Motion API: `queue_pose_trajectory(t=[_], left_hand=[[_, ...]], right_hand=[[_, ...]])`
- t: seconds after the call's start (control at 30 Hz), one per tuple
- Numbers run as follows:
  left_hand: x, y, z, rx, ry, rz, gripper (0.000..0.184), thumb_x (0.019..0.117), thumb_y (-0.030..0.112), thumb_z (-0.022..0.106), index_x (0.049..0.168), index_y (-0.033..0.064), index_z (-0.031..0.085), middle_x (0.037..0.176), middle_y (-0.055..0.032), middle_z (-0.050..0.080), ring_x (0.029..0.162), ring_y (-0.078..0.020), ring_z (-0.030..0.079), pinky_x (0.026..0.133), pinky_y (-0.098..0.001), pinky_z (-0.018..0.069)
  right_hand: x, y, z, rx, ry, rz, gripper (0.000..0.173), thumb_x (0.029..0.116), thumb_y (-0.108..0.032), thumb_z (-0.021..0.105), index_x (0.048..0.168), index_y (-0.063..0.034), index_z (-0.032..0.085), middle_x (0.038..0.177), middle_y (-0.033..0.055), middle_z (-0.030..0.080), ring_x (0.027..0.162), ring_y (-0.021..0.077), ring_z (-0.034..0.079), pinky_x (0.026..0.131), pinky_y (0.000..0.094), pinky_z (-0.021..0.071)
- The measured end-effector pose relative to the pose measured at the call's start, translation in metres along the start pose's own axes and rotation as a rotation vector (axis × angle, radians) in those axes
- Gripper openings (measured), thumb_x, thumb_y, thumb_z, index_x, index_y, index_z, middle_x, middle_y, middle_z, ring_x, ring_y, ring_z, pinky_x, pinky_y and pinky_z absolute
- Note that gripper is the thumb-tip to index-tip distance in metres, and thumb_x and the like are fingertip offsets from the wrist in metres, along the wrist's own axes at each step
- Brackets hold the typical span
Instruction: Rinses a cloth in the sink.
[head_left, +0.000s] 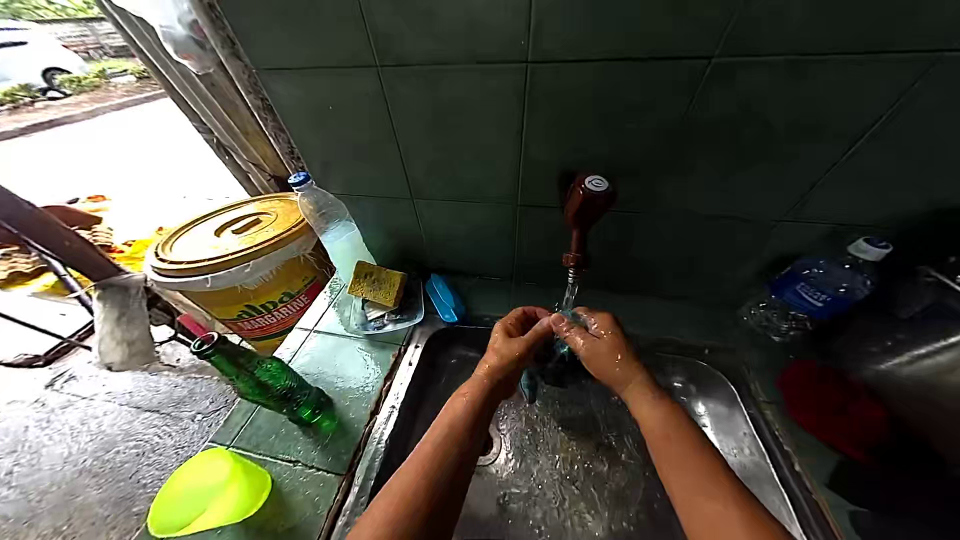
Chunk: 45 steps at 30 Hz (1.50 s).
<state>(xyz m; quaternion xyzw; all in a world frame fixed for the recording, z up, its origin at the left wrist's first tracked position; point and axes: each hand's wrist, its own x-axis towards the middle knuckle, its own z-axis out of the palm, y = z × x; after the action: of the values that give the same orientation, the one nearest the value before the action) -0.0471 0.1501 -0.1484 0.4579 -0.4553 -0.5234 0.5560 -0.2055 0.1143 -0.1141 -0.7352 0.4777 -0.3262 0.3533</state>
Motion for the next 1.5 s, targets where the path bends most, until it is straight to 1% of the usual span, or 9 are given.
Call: queue_pose_trajectory(t=[0.17,0.3,0.37,0.47,0.63,0.83,0.97,1.1,1.5], left_hand=[[-0.024,-0.044,0.004,-0.074,0.148,-0.539,0.080,0.1065,0.063,0.016,0.155,0.0011,0.033,0.148,-0.0292,0.046,0.129,-0.0419,0.053,0.099,-0.0629,0.0457],[-0.022,-0.062,0.014,-0.495,0.127,-0.733,0.114,0.0837,0.089,-0.008,0.155,0.0079,0.030,0.139,-0.0295,0.055,0.113,-0.0455,0.062,0.084,-0.0635,0.0521],[-0.015,-0.053,0.017,-0.695,0.100,-0.610,0.108,0.0844,0.091,0.001,0.140,0.0107,0.048,0.115,-0.0218,0.068,0.096,-0.0358,0.069,0.075,-0.0536,0.0580],[-0.014,-0.043,0.011,-0.775,-0.092,-0.425,0.095,0.0902,0.084,0.034,0.143,0.0051,0.044,0.125,-0.0195,0.065,0.112,-0.0321,0.065,0.093,-0.0505,0.0567],[-0.013,-0.025,0.005,-0.410,-0.421,-0.408,0.089,0.0581,0.047,0.098,0.125,0.0067,0.055,0.111,-0.0125,0.071,0.102,-0.0291,0.071,0.086,-0.0489,0.0611],[-0.015,-0.021,0.015,-0.332,-0.457,-0.443,0.009,0.0854,0.012,0.071,0.094,0.0136,0.068,0.075,0.0018,0.068,0.061,-0.0066,0.061,0.058,-0.0220,0.0515],[-0.011,-0.018,0.019,-0.186,-0.420,-0.347,0.017,0.0842,0.009,0.075,0.095,0.0172,0.066,0.071,0.0064,0.062,0.055,-0.0025,0.052,0.051,-0.0194,0.0442],[-0.006,-0.010,0.024,0.148,-0.376,-0.224,0.035,0.0758,0.006,0.084,0.105,0.0101,0.066,0.089,0.0024,0.069,0.078,-0.0064,0.064,0.070,-0.0267,0.0550],[-0.014,-0.019,0.028,0.419,-0.233,-0.071,0.030,0.0771,0.013,0.083,0.102,0.0021,0.069,0.096,-0.0013,0.071,0.093,-0.0051,0.065,0.089,-0.0284,0.0534]], right_hand=[[0.005,-0.028,0.004,0.321,-0.035,-0.007,0.026,0.1042,-0.023,0.059,0.101,0.0004,0.070,0.085,0.0081,0.066,0.080,0.0145,0.064,0.078,0.0377,0.0546],[0.003,-0.026,0.016,0.642,-0.138,0.090,0.025,0.0992,-0.021,0.062,0.109,0.0002,0.071,0.101,0.0100,0.073,0.096,0.0162,0.070,0.091,0.0352,0.0577],[0.004,-0.016,0.018,0.693,-0.116,0.145,0.024,0.0931,-0.016,0.070,0.110,0.0010,0.070,0.105,0.0115,0.074,0.100,0.0178,0.071,0.093,0.0349,0.0579],[0.007,0.004,0.018,0.545,-0.061,0.185,0.035,0.0857,-0.014,0.076,0.115,0.0033,0.067,0.108,0.0133,0.071,0.101,0.0173,0.069,0.092,0.0338,0.0570],[0.012,0.010,0.008,0.240,-0.333,0.122,0.054,0.0901,-0.028,0.069,0.131,0.0048,0.056,0.118,0.0158,0.067,0.108,0.0168,0.065,0.099,0.0342,0.0526],[0.010,-0.003,0.007,0.442,-0.294,-0.027,0.033,0.0935,-0.008,0.064,0.125,0.0023,0.059,0.099,0.0104,0.074,0.092,0.0149,0.071,0.089,0.0337,0.0583],[0.008,-0.006,0.010,0.696,-0.157,-0.020,0.015,0.0990,-0.008,0.054,0.102,-0.0003,0.066,0.067,0.0008,0.063,0.062,0.0113,0.064,0.069,0.0317,0.0582],[0.004,-0.020,0.013,0.789,-0.107,0.195,0.044,0.1118,-0.031,0.037,0.078,-0.0087,0.054,0.053,-0.0029,0.042,0.044,0.0077,0.044,0.047,0.0228,0.0450],[0.004,-0.015,0.034,0.651,-0.020,0.189,0.052,0.1114,-0.035,0.033,0.066,-0.0140,0.044,0.048,-0.0027,0.035,0.038,0.0083,0.035,0.040,0.0241,0.0336]])
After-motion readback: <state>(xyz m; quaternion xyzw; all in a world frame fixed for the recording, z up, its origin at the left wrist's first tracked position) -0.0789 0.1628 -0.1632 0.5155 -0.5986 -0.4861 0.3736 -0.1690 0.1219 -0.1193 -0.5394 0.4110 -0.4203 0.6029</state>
